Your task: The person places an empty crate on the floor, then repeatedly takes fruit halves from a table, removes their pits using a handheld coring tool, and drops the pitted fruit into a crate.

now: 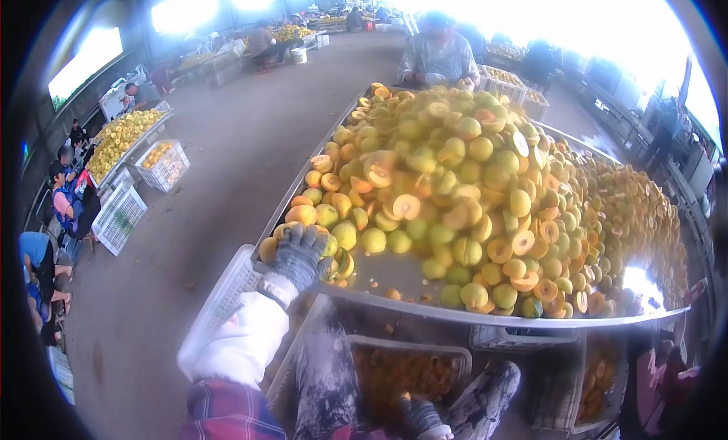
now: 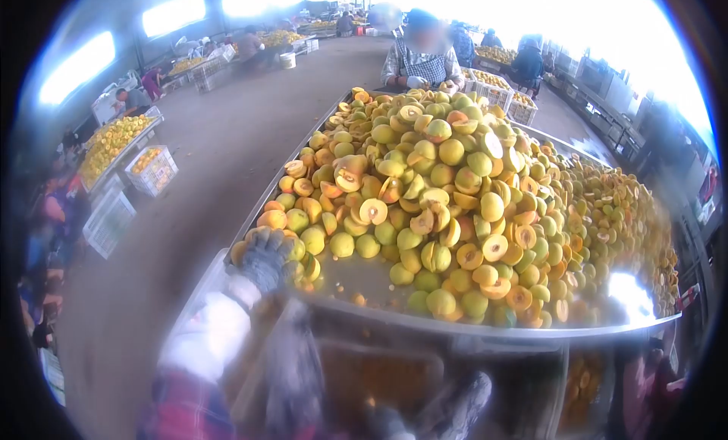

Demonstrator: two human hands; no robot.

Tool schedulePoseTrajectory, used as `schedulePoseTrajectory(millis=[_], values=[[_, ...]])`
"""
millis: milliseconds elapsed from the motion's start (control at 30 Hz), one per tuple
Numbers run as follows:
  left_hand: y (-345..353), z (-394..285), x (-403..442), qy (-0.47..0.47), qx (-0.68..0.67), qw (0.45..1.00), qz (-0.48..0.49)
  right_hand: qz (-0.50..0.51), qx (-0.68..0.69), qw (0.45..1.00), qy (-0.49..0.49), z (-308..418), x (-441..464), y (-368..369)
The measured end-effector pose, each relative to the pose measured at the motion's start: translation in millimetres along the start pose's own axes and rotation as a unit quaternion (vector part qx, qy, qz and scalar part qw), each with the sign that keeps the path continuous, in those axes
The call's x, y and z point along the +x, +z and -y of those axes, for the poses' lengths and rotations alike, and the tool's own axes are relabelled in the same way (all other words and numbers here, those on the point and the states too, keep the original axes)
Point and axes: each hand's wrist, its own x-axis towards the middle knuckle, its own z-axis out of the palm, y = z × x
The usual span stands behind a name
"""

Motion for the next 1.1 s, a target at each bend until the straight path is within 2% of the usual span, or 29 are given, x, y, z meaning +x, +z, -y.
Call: schedulePoseTrajectory(millis=[33, 67, 100, 167, 200, 233, 300, 333, 367, 467, 533, 567, 633, 700, 767, 800, 833, 900, 933, 967, 1000, 1033, 1067, 1100], values=[[16, 0, 1, 0.033, 0.046, 0.998, -0.004, -0.002, -0.004, 1.000, -0.001, -8, 6, 6], [14, -4, 7, 0.009, 0.017, 0.998, 0.056, -0.022, 0.029, 0.998, -0.044, -19, 8, 18], [15, -3, 7, 0.009, 0.016, 0.998, 0.063, -0.037, 0.062, 0.994, -0.082, -32, 6, 31], [17, 0, 11, 0.069, -0.044, 0.992, 0.093, -0.049, 0.065, 0.989, -0.120, -40, 12, 40], [4, 3, 27, 0.006, -0.134, 0.965, 0.225, -0.050, 0.051, 0.993, -0.091, -34, 13, 38], [-10, 4, 45, 0.004, -0.133, 0.964, 0.229, -0.051, 0.037, 0.996, -0.062, -29, 14, 36], [-29, 3, 78, -0.052, -0.087, 0.981, 0.164, -0.053, 0.049, 0.996, -0.054, -26, 17, 34], [-10, 8, 85, -0.017, -0.098, 0.995, 0.000, -0.060, 0.062, 0.995, -0.046, -25, 17, 32], [2, 6, 101, -0.028, -0.098, 0.995, -0.015, -0.059, 0.064, 0.995, -0.042, -24, 17, 29], [35, -4, 132, -0.007, -0.158, 0.987, 0.013, -0.074, 0.057, 0.995, -0.025, -14, 20, 17], [29, -21, 147, 0.119, -0.042, 0.982, 0.142, -0.056, 0.122, 0.991, 0.003, -4, 22, 5], [40, -26, 151, 0.122, -0.043, 0.981, 0.142, -0.057, 0.123, 0.991, 0.006, -6, 25, 5], [66, -36, 157, 0.093, -0.031, 0.966, 0.241, -0.041, 0.070, 0.997, 0.020, -12, 27, 10], [65, -42, 161, 0.089, -0.028, 0.964, 0.249, -0.038, 0.092, 0.995, 0.012, -4, 25, 5], [59, -44, 170, 0.148, 0.037, 0.953, 0.260, -0.043, 0.113, 0.993, -0.002, 0, 28, 1], [68, -42, 164, 0.174, 0.026, 0.972, 0.154, -0.050, 0.125, 0.991, -0.010, 1, 26, 1], [77, -43, 164, 0.178, 0.027, 0.972, 0.151, -0.055, 0.138, 0.989, -0.018, 1, 23, 1], [53, -52, 168, 0.151, 0.091, 0.959, 0.224, -0.048, 0.129, 0.990, -0.013, 4, 20, -3], [28, -58, 165, 0.105, 0.055, 0.971, 0.206, -0.035, 0.116, 0.993, -0.008, 10, 19, -9], [14, -60, 157, 0.109, 0.056, 0.971, 0.205, -0.038, 0.119, 0.992, -0.006, 16, 21, -16], [5, -62, 144, 0.004, -0.065, 0.990, 0.123, -0.015, 0.080, 0.996, 0.023, 29, 24, -30], [-7, -64, 127, -0.101, -0.184, 0.977, 0.041, 0.012, 0.043, 0.998, 0.055, 35, 20, -36], [-30, -74, 111, -0.159, -0.310, 0.937, -0.005, -0.009, 0.066, 0.997, 0.029, 29, 18, -30], [-17, -76, 98, -0.258, -0.612, 0.747, 0.028, -0.029, 0.089, 0.996, 0.003, 30, 14, -29]])
